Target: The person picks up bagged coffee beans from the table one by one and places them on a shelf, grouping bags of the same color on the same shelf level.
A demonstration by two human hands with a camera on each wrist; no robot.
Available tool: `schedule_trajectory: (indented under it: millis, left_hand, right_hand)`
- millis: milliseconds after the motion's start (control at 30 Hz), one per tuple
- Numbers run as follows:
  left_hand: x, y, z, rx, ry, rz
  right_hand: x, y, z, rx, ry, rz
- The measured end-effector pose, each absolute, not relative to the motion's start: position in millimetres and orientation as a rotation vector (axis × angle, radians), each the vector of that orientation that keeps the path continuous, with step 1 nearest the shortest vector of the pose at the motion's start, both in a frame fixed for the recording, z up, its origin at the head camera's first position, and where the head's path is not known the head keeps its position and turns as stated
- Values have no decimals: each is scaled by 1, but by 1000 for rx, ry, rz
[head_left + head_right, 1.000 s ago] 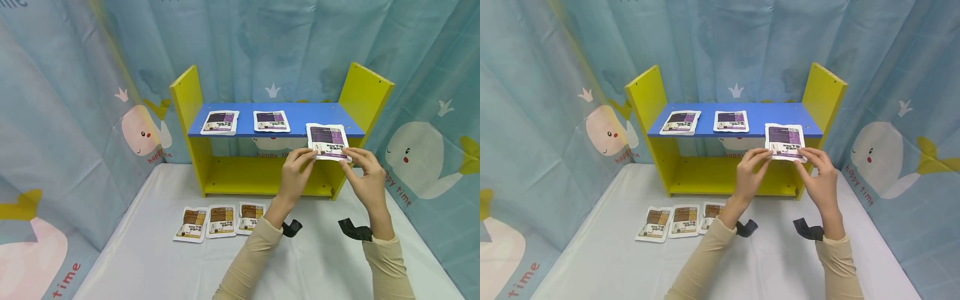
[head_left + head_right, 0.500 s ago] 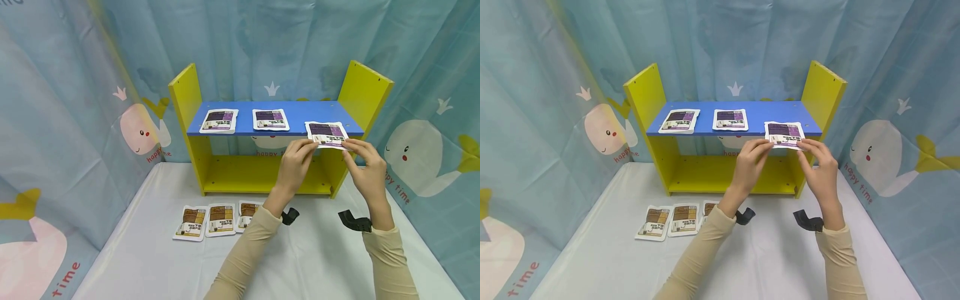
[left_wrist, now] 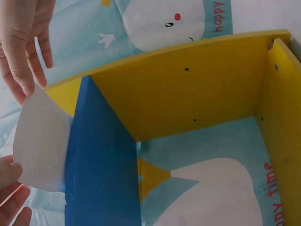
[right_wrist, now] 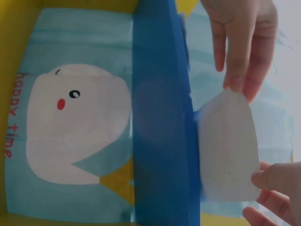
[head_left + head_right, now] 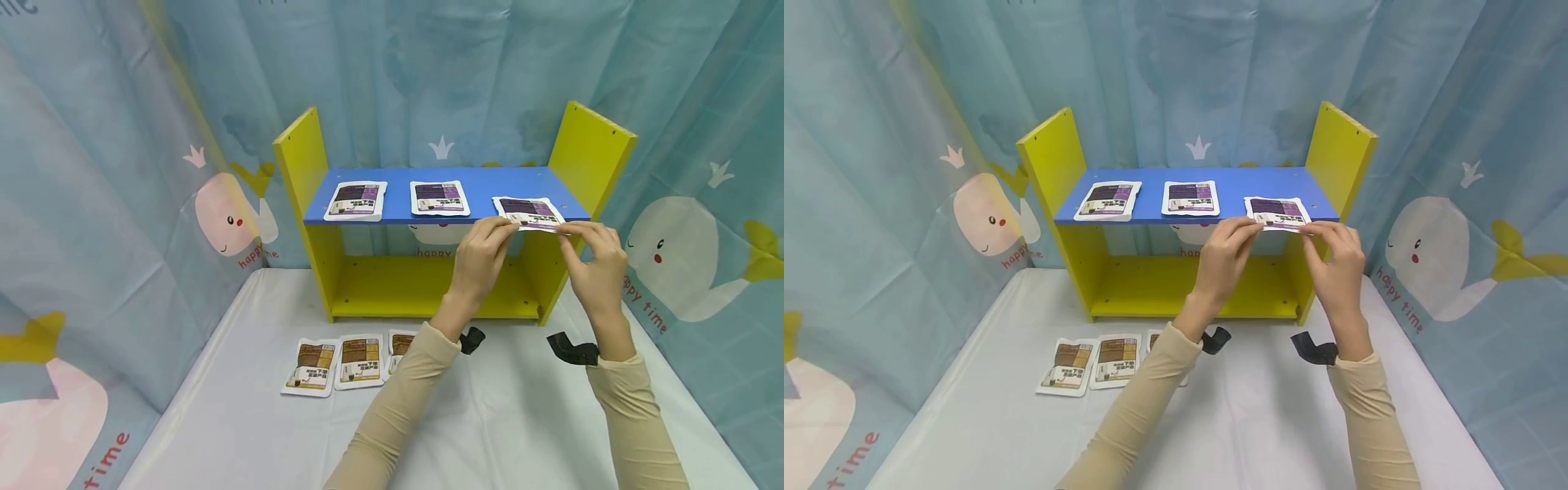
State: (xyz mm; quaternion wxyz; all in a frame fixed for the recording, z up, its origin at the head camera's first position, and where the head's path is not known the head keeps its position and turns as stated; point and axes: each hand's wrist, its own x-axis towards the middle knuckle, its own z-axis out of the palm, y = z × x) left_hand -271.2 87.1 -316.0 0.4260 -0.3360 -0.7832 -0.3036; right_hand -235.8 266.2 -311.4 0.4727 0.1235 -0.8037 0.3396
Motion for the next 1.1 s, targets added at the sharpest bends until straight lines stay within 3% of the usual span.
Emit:
schedule_trajectory:
  millis: [1100]
  left_hand:
    - [-296,102,-308,-645,-2193,-415]
  right_hand:
    - [-269,262,-319,273,-2131,510]
